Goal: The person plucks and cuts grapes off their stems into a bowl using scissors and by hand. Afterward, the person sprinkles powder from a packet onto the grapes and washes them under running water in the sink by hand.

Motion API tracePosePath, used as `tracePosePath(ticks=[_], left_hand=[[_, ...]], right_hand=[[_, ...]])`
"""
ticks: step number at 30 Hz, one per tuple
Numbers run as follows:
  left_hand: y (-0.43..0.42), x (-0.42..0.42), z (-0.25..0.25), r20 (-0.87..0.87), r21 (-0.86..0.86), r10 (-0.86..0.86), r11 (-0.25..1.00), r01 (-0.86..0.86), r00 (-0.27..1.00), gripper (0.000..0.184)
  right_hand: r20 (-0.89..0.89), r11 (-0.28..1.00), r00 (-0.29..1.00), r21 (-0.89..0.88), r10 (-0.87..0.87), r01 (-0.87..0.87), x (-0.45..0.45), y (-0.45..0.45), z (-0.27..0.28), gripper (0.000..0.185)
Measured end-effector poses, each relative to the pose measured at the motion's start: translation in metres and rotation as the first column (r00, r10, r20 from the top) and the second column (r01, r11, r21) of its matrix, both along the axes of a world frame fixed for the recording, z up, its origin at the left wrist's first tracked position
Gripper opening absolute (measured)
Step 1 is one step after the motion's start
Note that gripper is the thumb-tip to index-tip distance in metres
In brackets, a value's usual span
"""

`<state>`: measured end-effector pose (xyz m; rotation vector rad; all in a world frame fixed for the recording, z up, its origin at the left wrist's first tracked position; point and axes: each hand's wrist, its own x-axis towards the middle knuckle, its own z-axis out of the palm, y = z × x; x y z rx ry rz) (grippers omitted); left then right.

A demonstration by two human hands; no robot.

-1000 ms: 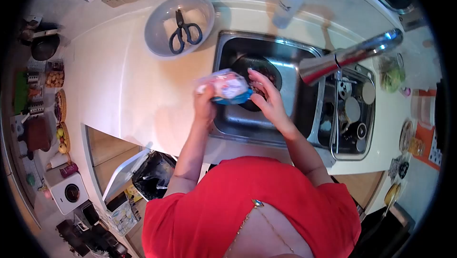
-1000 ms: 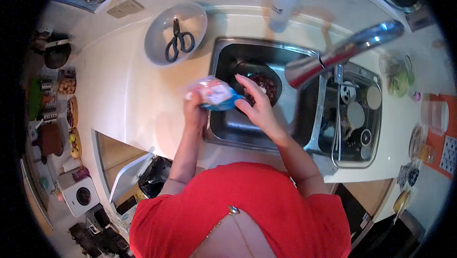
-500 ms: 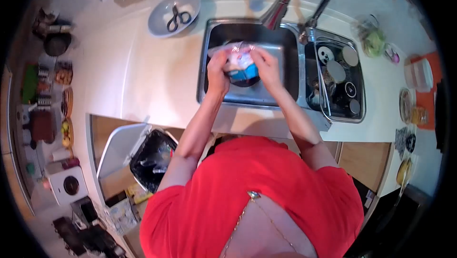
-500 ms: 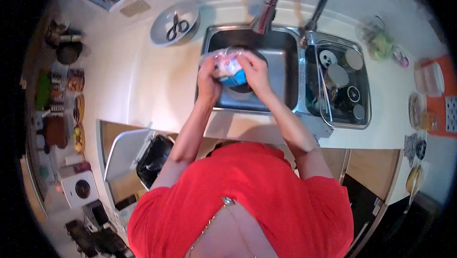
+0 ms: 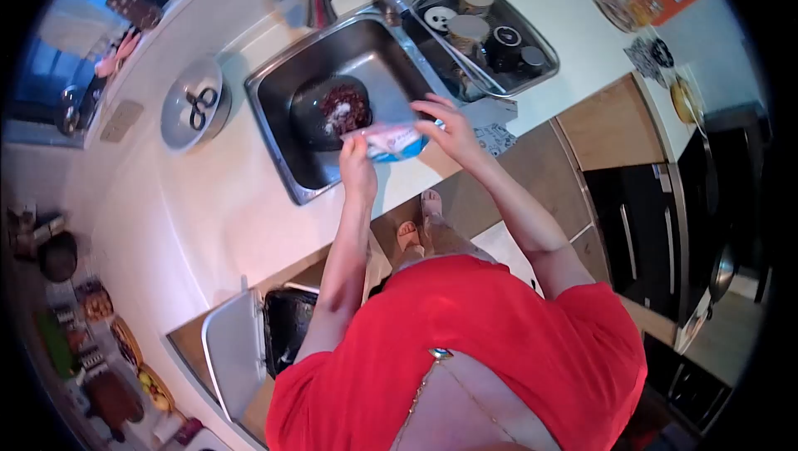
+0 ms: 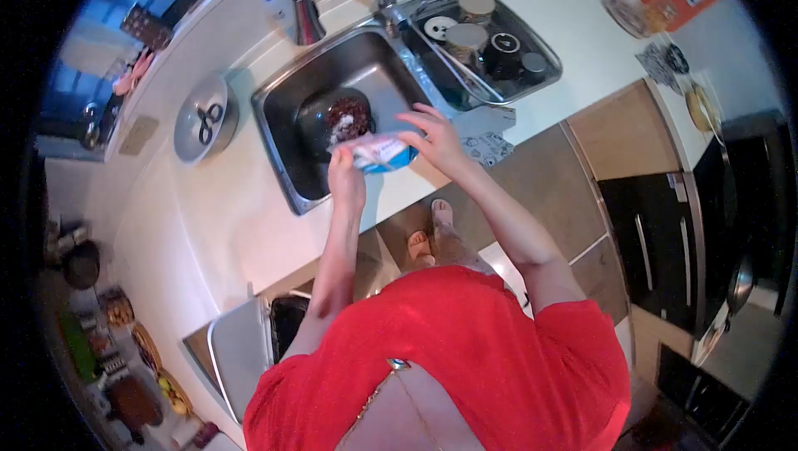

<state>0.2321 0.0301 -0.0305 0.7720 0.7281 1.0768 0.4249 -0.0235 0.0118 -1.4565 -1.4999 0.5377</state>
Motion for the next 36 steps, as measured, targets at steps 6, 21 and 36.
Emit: tracePosePath(ticks=[6,21,36], left_hand=[[-0.03,0.003,-0.002,-0.016,-0.041,0.027,0.999,-0.028,0.999,0.03],[-0.123,0.142,0.031,0.078,0.038,-0.212,0.977,0.209,0.974,0.02],[-0.323,0.265,0.072,0.029,0.048,-0.343,0.939,0.341,0.939,0.027]], right_hand=[[0.686,0.888,0.608,0.125,-0.4,0.443,0.056,-0.057,-0.086,0.038],[-0.825,0.974,0.531,-0.227,-0.192,0.0,0.071,-0.164,-0.033,0.033],[-0.936,0.896,0.213,-0.177,-0.282,0.406,0.152,-0.409,0.0,0.028]])
